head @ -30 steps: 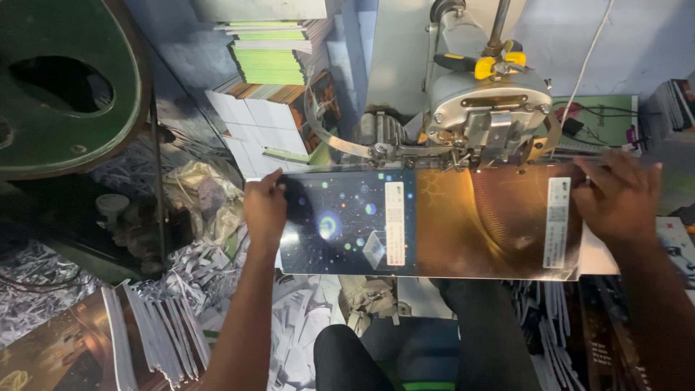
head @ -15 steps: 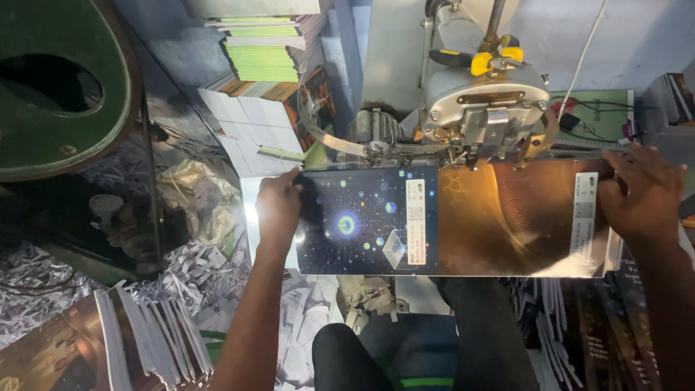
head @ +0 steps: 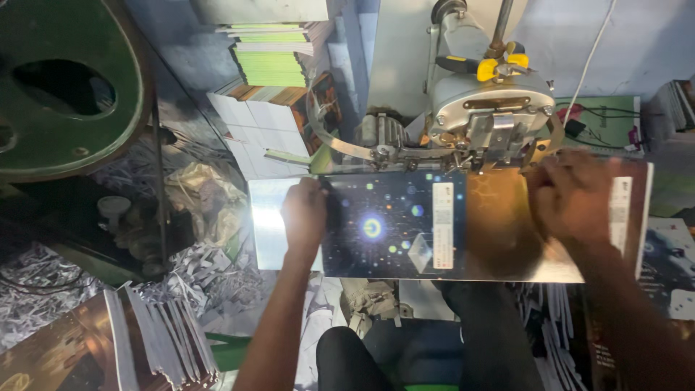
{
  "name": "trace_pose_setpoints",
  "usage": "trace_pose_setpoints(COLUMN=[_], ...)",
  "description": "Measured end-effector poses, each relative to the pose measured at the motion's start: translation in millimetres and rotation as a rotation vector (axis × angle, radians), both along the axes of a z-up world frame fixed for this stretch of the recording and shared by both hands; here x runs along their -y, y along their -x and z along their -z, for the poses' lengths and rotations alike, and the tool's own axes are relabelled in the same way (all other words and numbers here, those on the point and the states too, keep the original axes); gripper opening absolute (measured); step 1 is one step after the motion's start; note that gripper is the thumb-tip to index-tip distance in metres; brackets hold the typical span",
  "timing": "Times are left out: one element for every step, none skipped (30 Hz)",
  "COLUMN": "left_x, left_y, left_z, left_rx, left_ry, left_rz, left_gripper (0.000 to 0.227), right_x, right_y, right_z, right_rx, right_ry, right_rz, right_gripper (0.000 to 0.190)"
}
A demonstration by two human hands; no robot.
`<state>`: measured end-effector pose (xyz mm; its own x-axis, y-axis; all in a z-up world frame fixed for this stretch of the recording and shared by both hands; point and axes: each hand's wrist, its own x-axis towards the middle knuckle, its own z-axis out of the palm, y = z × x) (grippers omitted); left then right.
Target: The person repeatedly places a book cover onto a binding machine, activates the machine to secure the cover, and then removes the finished book. This cycle is performed multiple times with different book covers.
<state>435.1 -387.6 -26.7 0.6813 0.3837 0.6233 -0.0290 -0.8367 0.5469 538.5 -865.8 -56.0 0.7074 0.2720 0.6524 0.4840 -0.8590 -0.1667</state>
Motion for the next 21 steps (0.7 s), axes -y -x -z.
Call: trace_pose_setpoints(left_x=[4.2, 8.1, 12.9, 17.4, 20.9, 23.9, 26.3, 28.5, 31.0, 33.6, 36.1, 38.0, 39.0, 39.8, 39.7, 39.6, 39.4, 39.4, 39.5, 39.2, 38.2], left_y=[0.6, 2.1, 3.0, 5.1, 9.0, 11.6, 12.8, 13.4, 13.5, 13.2, 12.9, 12.6, 12.2, 11.6, 11.3, 11.3, 11.2, 10.9, 10.6, 10.4, 10.1], left_z=[3.5, 6.6, 9.1, 11.3, 13.0, 13.7, 13.7, 13.5, 13.6, 13.8, 14.2, 14.7, 15.3, 15.8, 16.2, 16.7, 17.3, 18.0, 19.0, 19.9, 20.2], left_rx=[0.037, 0.075, 0.112, 0.099, 0.086, 0.074, 0.062, 0.051, 0.039, 0.063, 0.086, 0.109, 0.114, 0.119, 0.124, 0.109, 0.094, 0.079, 0.077, 0.074, 0.074], left_ry=[0.01, 0.021, 0.032, 0.048, 0.063, 0.078, 0.051, 0.024, -0.001, -0.059, -0.118, -0.176, -0.174, -0.173, -0.172, -0.163, -0.155, -0.146, -0.138, -0.129, -0.122], left_rz=[0.046, 0.093, 0.142, 0.155, 0.168, 0.181, 0.189, 0.198, 0.207, 0.196, 0.186, 0.176, 0.179, 0.182, 0.184, 0.182, 0.181, 0.18, 0.185, 0.189, 0.19], left_gripper=[0.016, 0.018, 0.022, 0.024, 0.026, 0.028, 0.029, 0.029, 0.03, 0.03, 0.03, 0.03, 0.03, 0.031, 0.032, 0.031, 0.031, 0.03, 0.03, 0.03, 0.03], right_x=[-13.2, -24.6, -33.4, -41.9, -46.4, -46.1, -44.6, -42.4, -39.2, -36.3, -34.1, -32.3, -31.0, -29.8, -29.5, -29.0, -28.3, -28.0, -27.0, -26.2, -27.4], right_y=[2.8, 5.5, 9.0, 11.9, 14.0, 15.7, 17.0, 17.3, 17.0, 15.9, 14.9, 13.8, 12.5, 11.4, 10.2, 9.1, 8.7, 8.2, 8.8, 10.0, 9.8], right_z=[-6.6, -12.2, -16.3, -18.4, -21.1, -24.2, -25.6, -26.0, -26.1, -25.6, -24.1, -22.2, -20.5, -19.0, -17.8, -17.1, -16.4, -15.9, -15.2, -14.8, -15.2], right_rx=[-0.006, -0.011, -0.006, -0.001, 0.004, 0.002, -0.001, -0.004, -0.008, -0.013, -0.018, -0.019, -0.02, -0.021, -0.018, -0.014, -0.011, -0.017, -0.024, -0.031, -0.027], right_ry=[0.007, 0.015, 0.03, 0.046, 0.061, 0.045, 0.029, 0.013, 0.015, 0.017, 0.019, 0.019, 0.018, 0.017, 0.016, 0.014, 0.013, 0.005, -0.001, -0.008, -0.001], right_rz=[-0.074, -0.147, -0.153, -0.158, -0.165, -0.161, -0.158, -0.154, -0.148, -0.141, -0.134, -0.127, -0.12, -0.112, -0.116, -0.12, -0.122, -0.132, -0.141, -0.15, -0.13], right_gripper=[0.043, 0.045, 0.048, 0.051, 0.054, 0.055, 0.055, 0.056, 0.055, 0.054, 0.053, 0.053, 0.053, 0.053, 0.053, 0.052, 0.052, 0.051, 0.051, 0.051, 0.051])
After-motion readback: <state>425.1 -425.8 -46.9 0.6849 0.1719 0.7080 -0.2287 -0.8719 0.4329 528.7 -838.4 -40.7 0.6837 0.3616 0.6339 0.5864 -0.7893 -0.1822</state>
